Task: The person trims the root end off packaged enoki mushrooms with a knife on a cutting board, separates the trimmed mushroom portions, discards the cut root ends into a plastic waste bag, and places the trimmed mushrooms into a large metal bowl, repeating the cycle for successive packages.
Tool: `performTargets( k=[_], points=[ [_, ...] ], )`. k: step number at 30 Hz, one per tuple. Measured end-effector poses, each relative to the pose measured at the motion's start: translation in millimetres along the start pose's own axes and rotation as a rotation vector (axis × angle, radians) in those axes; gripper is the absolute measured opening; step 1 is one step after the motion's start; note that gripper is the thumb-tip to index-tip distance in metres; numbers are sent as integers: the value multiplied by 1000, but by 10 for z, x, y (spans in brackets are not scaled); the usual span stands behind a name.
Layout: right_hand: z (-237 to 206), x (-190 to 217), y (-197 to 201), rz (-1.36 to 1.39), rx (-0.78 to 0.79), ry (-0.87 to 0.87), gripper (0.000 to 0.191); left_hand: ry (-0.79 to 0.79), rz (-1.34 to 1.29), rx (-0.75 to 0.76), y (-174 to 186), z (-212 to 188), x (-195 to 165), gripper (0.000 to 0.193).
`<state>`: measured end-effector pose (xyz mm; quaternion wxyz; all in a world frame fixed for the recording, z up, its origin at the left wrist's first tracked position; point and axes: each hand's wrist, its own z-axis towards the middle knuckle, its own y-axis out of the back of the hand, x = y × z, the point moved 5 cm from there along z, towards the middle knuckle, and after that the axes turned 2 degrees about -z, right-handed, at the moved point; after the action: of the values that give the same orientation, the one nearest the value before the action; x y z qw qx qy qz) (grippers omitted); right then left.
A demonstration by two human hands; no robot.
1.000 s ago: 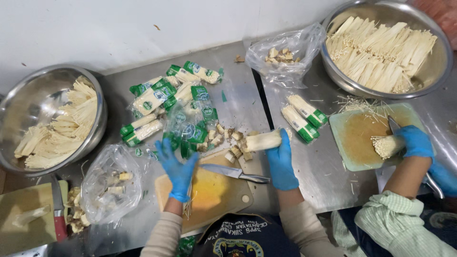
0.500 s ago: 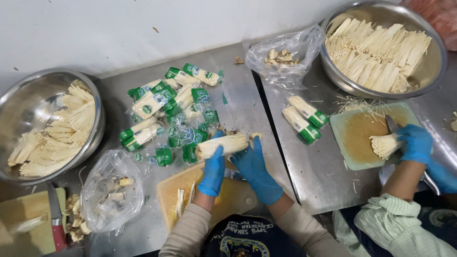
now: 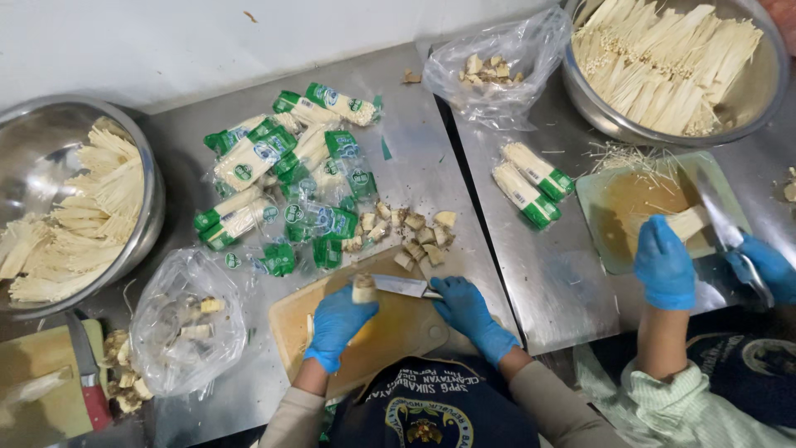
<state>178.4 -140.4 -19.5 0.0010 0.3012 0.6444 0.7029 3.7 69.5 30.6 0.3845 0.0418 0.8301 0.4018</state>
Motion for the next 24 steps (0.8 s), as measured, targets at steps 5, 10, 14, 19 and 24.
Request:
performTargets(
  k=[5, 10, 14, 19, 24],
  points=[
    [-3, -113, 49, 179, -51, -187, 42, -94, 469, -34, -670, 140, -183, 40],
    [-217, -118, 68, 360, -85, -233, 47, -78, 501, -42, -953, 333, -244, 43],
    [-490, 75, 60, 365, -84, -250, 40, -145, 525, -99, -869, 223, -258, 55],
    [-646, 360, 89, 277, -60, -125, 43, -280, 623, -187, -849, 81, -333, 69],
    [-589, 418, 4, 193, 64, -170, 30, -306, 633, -192, -1005, 130, -287, 57]
  ],
)
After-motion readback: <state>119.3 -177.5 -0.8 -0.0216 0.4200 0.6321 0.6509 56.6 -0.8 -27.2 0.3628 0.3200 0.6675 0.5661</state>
